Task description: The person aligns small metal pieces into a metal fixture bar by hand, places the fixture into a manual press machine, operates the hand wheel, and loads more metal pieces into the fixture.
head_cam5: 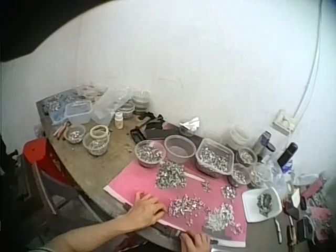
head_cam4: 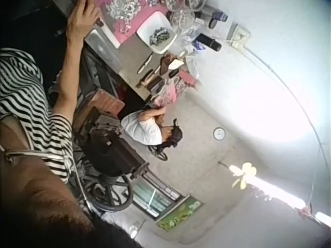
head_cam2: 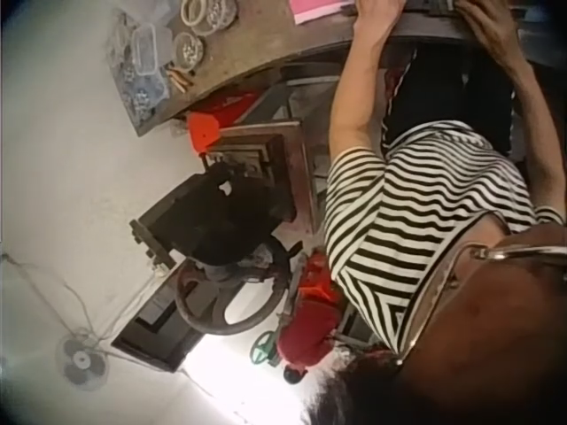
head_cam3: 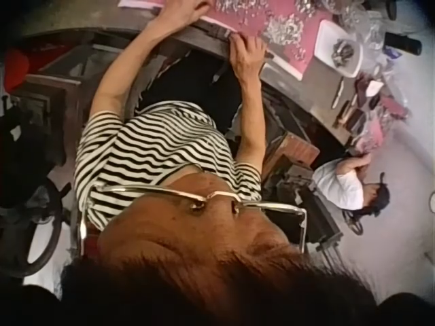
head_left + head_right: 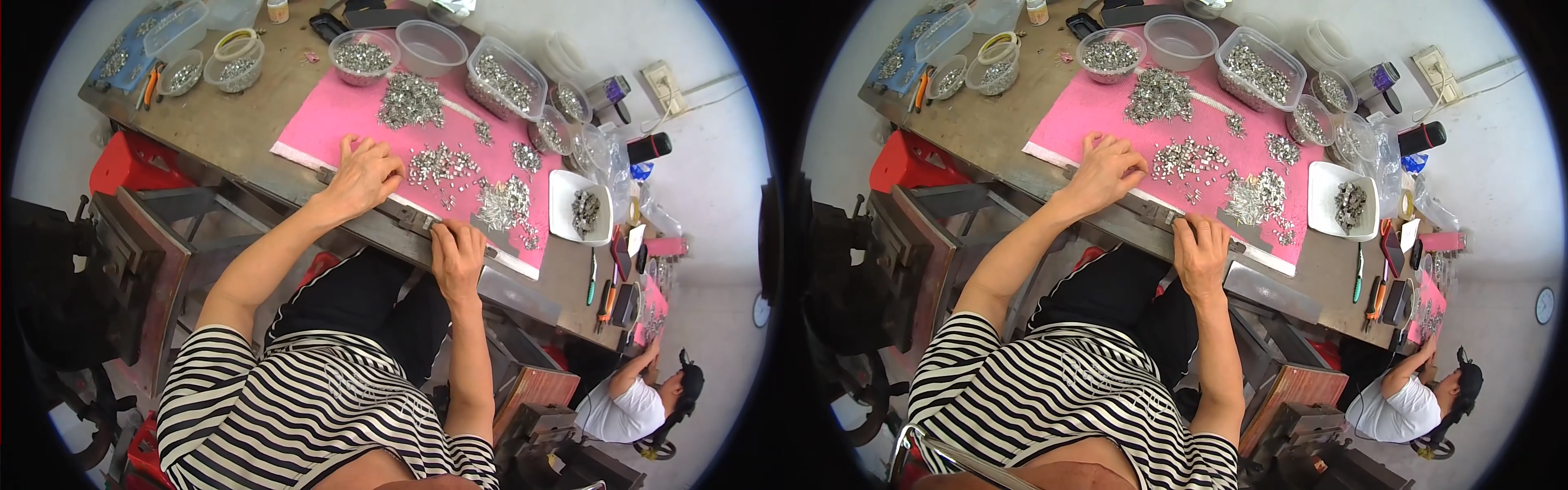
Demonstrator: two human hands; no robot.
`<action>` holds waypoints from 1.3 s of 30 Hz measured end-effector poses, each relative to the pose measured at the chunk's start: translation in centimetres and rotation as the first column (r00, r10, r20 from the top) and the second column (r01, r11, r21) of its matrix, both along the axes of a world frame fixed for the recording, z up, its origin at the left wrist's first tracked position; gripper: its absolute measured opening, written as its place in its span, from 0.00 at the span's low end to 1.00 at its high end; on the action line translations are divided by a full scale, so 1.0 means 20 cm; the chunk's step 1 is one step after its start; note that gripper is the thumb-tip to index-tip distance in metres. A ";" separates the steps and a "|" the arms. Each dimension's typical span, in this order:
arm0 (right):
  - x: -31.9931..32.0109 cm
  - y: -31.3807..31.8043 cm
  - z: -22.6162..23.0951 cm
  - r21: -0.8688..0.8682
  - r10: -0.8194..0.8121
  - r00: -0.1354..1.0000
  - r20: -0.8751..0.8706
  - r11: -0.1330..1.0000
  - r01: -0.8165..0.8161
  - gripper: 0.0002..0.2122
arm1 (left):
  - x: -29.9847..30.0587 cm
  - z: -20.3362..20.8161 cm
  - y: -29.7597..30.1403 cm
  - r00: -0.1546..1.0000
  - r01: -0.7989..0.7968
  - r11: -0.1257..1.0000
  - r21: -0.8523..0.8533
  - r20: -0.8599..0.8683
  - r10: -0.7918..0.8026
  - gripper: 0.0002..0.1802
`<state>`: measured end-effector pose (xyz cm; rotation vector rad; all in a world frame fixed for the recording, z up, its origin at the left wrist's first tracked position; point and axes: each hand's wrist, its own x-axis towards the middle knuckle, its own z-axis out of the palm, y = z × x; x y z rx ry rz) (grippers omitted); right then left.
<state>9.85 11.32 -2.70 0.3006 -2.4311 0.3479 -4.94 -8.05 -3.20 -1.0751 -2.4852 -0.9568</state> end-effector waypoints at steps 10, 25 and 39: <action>-0.25 0.04 0.06 -0.119 -0.057 0.990 0.130 0.990 0.073 0.04 | 0.01 0.01 0.02 0.998 0.003 1.000 -0.007 0.064 -0.003 0.03; -0.31 0.05 0.04 -0.189 -0.036 0.980 0.198 0.979 0.074 0.04 | 0.00 0.00 0.01 0.998 -0.016 1.000 -0.007 0.061 0.017 0.04; -0.31 0.00 0.09 -0.102 -0.042 0.986 0.164 0.993 0.060 0.04 | 0.01 0.00 0.01 0.997 -0.021 1.000 0.006 0.069 0.021 0.04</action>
